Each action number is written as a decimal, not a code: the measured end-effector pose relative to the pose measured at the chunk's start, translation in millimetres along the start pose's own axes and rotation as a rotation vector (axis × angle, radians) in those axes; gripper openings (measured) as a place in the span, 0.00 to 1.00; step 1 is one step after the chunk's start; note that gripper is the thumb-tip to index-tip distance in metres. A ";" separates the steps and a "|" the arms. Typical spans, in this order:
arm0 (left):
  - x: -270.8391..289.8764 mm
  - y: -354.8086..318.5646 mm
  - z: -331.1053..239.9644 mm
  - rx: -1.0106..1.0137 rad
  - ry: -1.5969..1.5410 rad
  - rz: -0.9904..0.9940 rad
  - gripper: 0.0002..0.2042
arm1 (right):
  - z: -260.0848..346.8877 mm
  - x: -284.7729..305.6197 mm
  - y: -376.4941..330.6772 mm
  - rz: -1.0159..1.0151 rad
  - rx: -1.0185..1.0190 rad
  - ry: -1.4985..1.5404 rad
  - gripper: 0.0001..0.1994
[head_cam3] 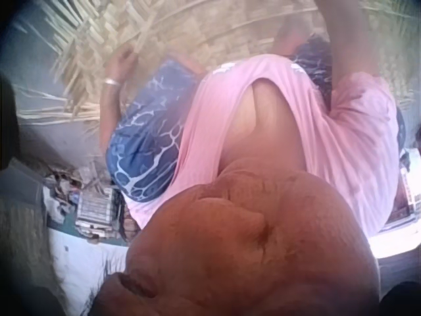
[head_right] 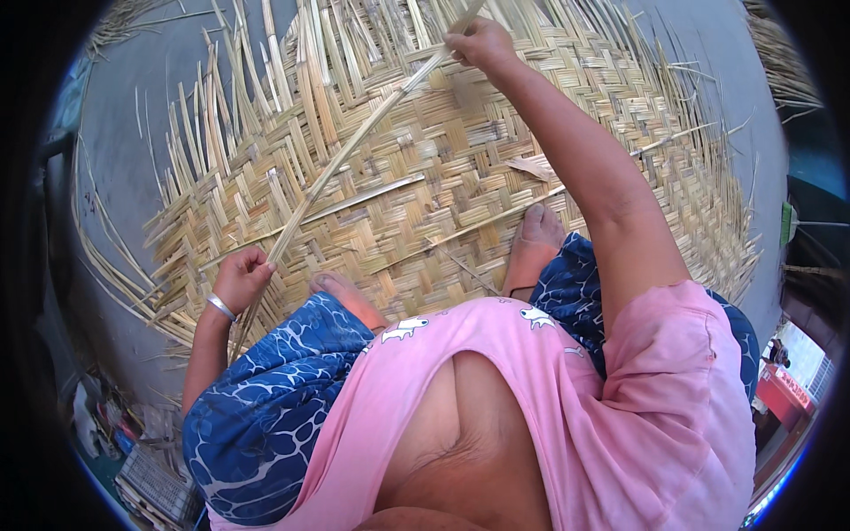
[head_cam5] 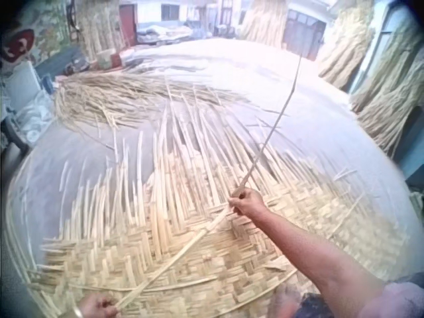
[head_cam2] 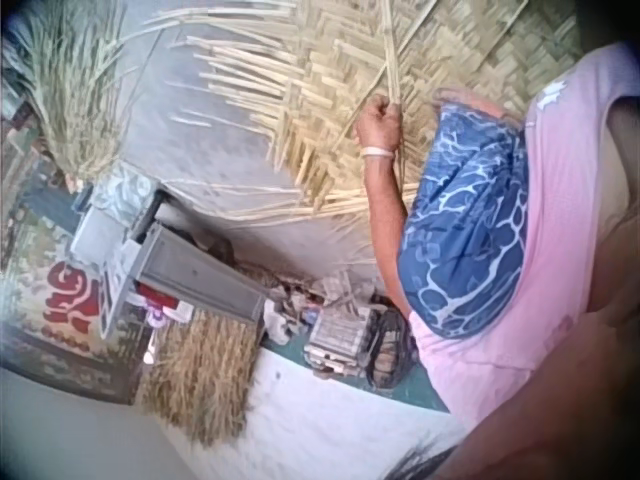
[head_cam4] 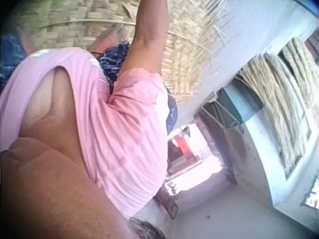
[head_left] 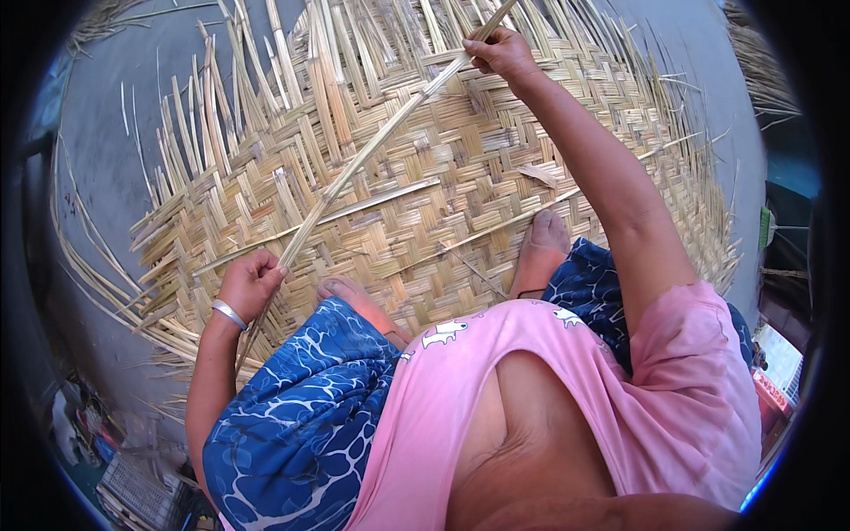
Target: The person weaves a mat by hand using dried palm leaves, interlacing strips in a consistent pattern while sitting on the floor. The hands repeatedly pick up, align, and press down the leaf strips to form the woven structure.
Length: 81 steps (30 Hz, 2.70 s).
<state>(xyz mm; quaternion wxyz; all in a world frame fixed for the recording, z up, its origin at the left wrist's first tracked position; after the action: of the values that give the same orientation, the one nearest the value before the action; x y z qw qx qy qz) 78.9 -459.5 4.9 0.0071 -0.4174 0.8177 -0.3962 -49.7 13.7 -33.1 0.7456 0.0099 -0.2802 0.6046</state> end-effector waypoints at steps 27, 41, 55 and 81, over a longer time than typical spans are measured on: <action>-18.7 72.0 -342.8 -0.541 1.149 -0.314 0.08 | 190.7 -25.6 -71.8 0.269 0.994 -1.119 0.10; 35.5 70.9 -344.8 -0.019 1.177 -0.458 0.09 | 181.5 -0.1 -24.2 -0.052 1.148 -0.678 0.07; 37.6 180.8 -200.0 -0.043 0.415 -0.241 0.27 | 53.2 115.5 38.5 0.010 0.054 0.066 0.11; 35.8 220.2 -176.0 -0.513 0.536 -0.447 0.15 | 57.4 -55.5 41.4 0.099 -0.063 -0.043 0.13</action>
<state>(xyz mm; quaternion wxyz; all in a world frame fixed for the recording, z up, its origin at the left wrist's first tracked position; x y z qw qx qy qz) -153.8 -296.8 -6.9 -0.3957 -0.4548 0.7522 -0.2662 -116.7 -45.2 -22.0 0.7085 -0.0143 -0.3154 0.6311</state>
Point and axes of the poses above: each hand's wrist, its own y-axis towards the middle knuckle, its own x-axis out of the back of the hand, z = x × y, the point moved 10 cm from there along y, towards the middle knuckle, and after that the axes turned 12 degrees about -y, right-handed, at the moved point
